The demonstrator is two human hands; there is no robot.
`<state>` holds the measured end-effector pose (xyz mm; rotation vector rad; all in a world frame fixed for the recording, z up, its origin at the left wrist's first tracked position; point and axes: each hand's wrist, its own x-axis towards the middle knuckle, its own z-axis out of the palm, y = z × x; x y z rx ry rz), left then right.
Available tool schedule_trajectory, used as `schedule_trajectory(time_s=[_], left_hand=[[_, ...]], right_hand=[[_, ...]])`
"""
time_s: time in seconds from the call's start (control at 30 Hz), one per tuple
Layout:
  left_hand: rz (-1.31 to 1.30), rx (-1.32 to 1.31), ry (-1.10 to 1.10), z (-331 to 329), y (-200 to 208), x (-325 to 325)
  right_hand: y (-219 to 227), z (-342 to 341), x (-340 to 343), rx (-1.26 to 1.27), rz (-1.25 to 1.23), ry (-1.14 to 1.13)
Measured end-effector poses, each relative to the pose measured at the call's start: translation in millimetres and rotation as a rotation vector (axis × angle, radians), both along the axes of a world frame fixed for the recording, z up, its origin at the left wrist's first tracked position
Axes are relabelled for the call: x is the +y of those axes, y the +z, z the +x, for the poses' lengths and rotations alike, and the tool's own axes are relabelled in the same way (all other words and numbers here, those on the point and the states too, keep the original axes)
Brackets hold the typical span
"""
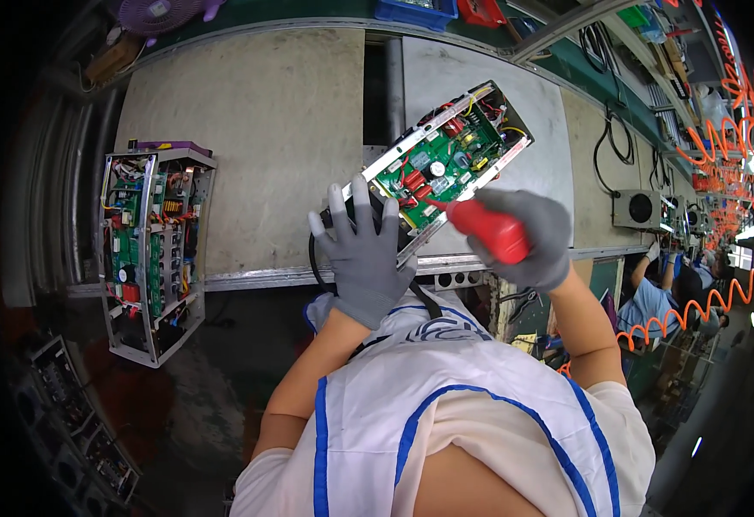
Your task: Assembling electronic inverter components using a glue gun, hot melt adhesive, and a squeeze bottle with sealant.
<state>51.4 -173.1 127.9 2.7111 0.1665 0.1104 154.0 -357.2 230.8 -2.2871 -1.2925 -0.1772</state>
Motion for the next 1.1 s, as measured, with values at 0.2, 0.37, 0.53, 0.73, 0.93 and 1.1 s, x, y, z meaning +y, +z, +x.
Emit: schedule_trajectory(time_s=[0.2, 0.37, 0.53, 0.73, 0.93, 1.1], left_hand=[[-0.095, -0.095, -0.037, -3, -14, 3], [-0.17, -0.177, -0.054, -2, -17, 5], [-0.219, -0.185, -0.056, -2, -18, 7], [-0.238, -0.211, -0.049, -4, -19, 10], [-0.252, -0.196, -0.053, -4, -17, 9], [-0.236, -0.176, -0.064, -4, -18, 10]], right_hand=[[16, 31, 35, 0.275, 0.135, -0.124], [8, 59, 69, 0.234, -0.037, 0.034], [9, 59, 93, 0.163, -0.21, 0.164], [4, 48, 93, 0.024, -0.25, 0.311], [8, 45, 73, 0.005, -0.081, 0.248], [-3, 45, 73, -0.024, -0.083, 0.281]])
